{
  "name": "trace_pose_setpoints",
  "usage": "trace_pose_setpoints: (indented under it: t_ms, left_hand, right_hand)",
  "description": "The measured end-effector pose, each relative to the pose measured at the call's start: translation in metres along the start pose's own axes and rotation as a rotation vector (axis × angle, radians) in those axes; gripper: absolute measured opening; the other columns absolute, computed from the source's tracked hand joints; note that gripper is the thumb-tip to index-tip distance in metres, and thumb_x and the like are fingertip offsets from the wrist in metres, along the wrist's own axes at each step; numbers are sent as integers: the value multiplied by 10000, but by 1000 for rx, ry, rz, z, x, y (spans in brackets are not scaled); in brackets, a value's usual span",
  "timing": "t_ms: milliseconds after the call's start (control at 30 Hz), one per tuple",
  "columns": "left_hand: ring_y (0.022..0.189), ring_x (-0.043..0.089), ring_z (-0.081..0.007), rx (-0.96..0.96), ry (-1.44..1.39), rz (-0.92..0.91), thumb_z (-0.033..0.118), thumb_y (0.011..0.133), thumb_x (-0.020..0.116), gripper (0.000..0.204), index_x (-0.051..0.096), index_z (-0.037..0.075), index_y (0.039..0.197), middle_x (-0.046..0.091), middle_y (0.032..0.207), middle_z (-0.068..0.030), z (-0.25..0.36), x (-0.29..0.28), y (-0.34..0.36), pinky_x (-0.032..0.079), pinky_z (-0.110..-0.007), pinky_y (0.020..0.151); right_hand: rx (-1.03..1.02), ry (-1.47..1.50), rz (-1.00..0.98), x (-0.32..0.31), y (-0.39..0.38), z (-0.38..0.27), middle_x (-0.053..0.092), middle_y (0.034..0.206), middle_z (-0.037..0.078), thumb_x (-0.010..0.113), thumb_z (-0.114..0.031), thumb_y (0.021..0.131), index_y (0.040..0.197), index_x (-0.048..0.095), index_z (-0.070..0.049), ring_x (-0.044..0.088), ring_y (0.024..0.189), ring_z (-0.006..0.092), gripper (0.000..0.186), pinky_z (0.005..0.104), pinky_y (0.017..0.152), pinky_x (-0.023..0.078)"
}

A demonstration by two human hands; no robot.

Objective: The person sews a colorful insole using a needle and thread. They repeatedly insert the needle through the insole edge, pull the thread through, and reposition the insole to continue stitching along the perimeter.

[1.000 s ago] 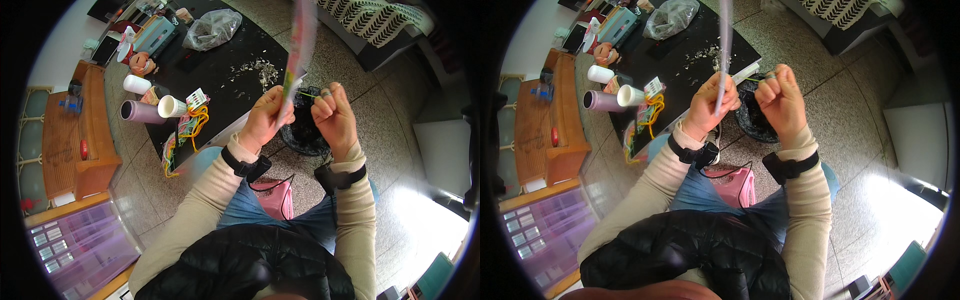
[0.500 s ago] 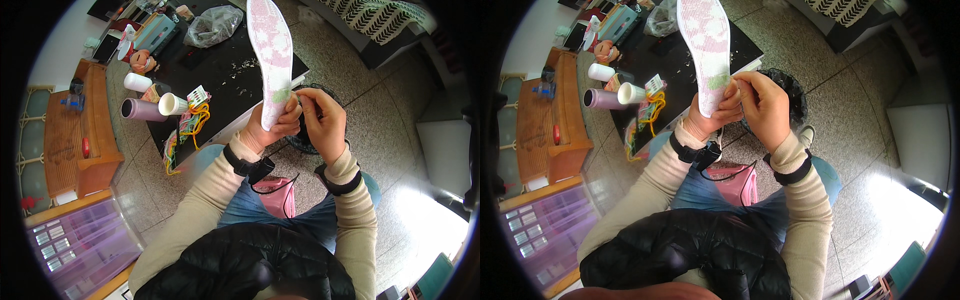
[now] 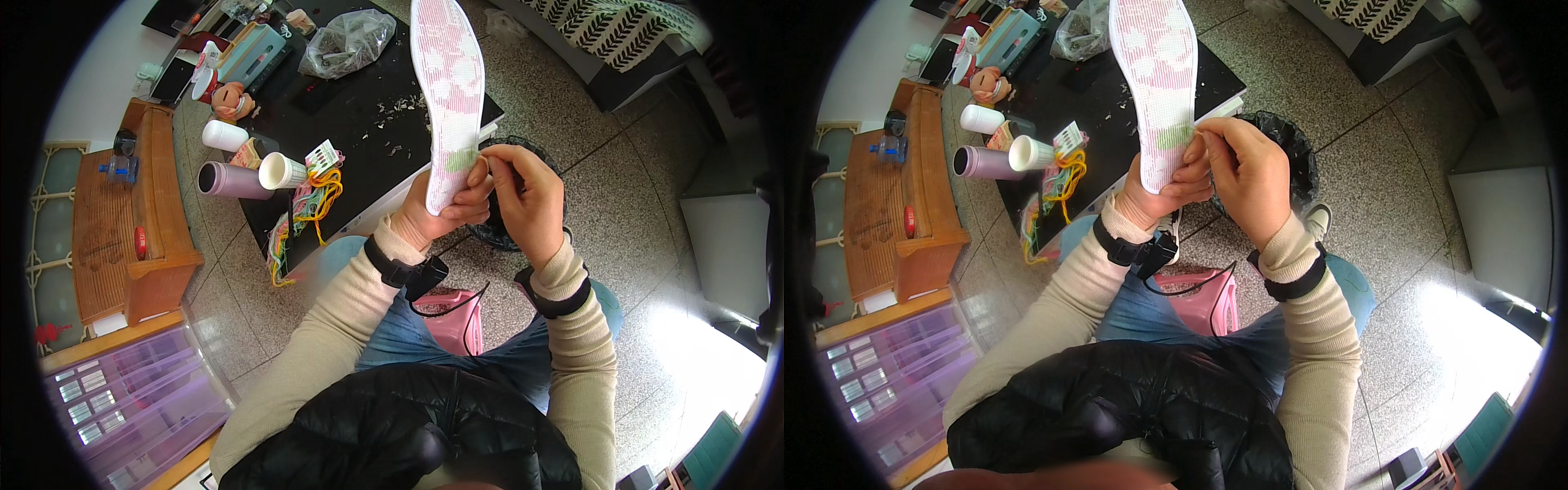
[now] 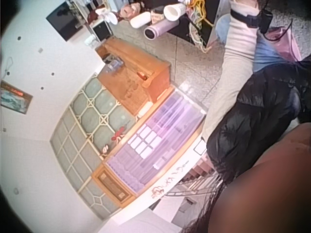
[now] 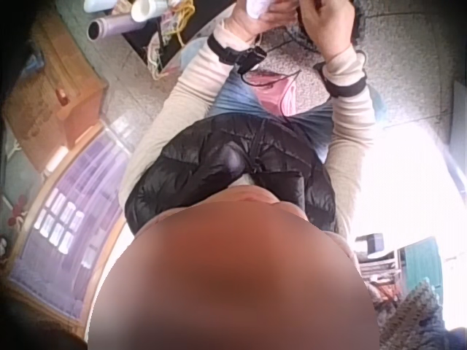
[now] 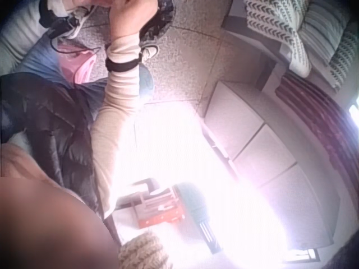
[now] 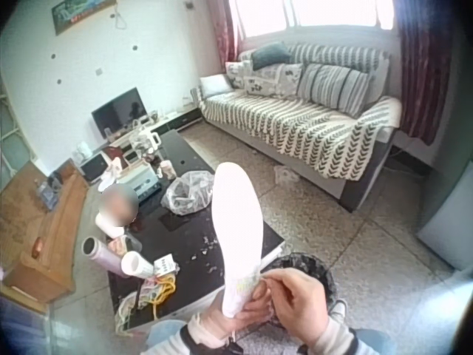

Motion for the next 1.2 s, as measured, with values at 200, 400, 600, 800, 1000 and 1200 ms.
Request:
trace_pose_setpoints:
  t_ms: [200, 400, 600, 800, 1000, 1200]
  left_hand:
    - [408, 336, -52, 27, 84, 89, 358, 1017, 471, 298, 484, 95, 878, 381, 588, 42, 1, -3, -1, 265, -211, 460]
    - [684, 467, -7, 281, 756, 467, 238, 1064, 511, 255, 596, 40, 927, 556, 775, 57, 9, -13, -2, 397, -178, 603]
    - [683, 495, -24, 454, 1019, 505, 183, 1030, 561, 218, 603, 1, 918, 589, 757, 24, 14, -11, -8, 425, -207, 592]
    - [613, 488, -50, 561, 1258, 564, 155, 1003, 581, 192, 596, -13, 911, 570, 689, -13, 26, -4, -15, 420, -234, 550]
    - [624, 510, -52, 546, 1234, 543, 143, 991, 595, 184, 589, -13, 893, 579, 693, -21, 21, -1, -11, 425, -245, 552]
    - [749, 577, -23, 446, 1161, 511, 112, 998, 602, 115, 587, 5, 958, 645, 830, -3, 16, -12, -6, 481, -200, 666]
  right_hand:
    - [-76, -210, -41, -3, -2, 1, 658, 835, 139, 642, -25, 892, 1019, 687, -55, 652, 687, 294, 138, 306, 605, 501]
    - [170, 261, -61, 11, -15, 52, 710, 971, 88, 632, -6, 926, 1078, 671, -18, 681, 849, 196, 158, 296, 755, 534]
    - [496, 620, -87, 17, -30, 96, 683, 1044, 47, 597, -32, 970, 1233, 589, -12, 637, 866, 111, 264, 253, 686, 532]
    - [368, 75, 462, -40, -6, 79, 605, 934, 17, 659, -77, 949, 1087, 623, -57, 569, 826, 95, 144, 244, 695, 468]
    - [-237, -342, 146, -18, 3, 10, 589, 890, 97, 761, -16, 738, 896, 699, -62, 589, 843, 285, 176, 375, 722, 486]
    - [-95, -139, -34, -6, 7, 27, 580, 950, 109, 752, -37, 757, 933, 716, -70, 608, 810, 282, 183, 350, 690, 507]
Point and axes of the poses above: each hand's wrist, its own y-axis towards the middle knuckle, its own x-axis out of the palm, z = x × y, the point moved 6 cm from there along y, towards the middle knuckle
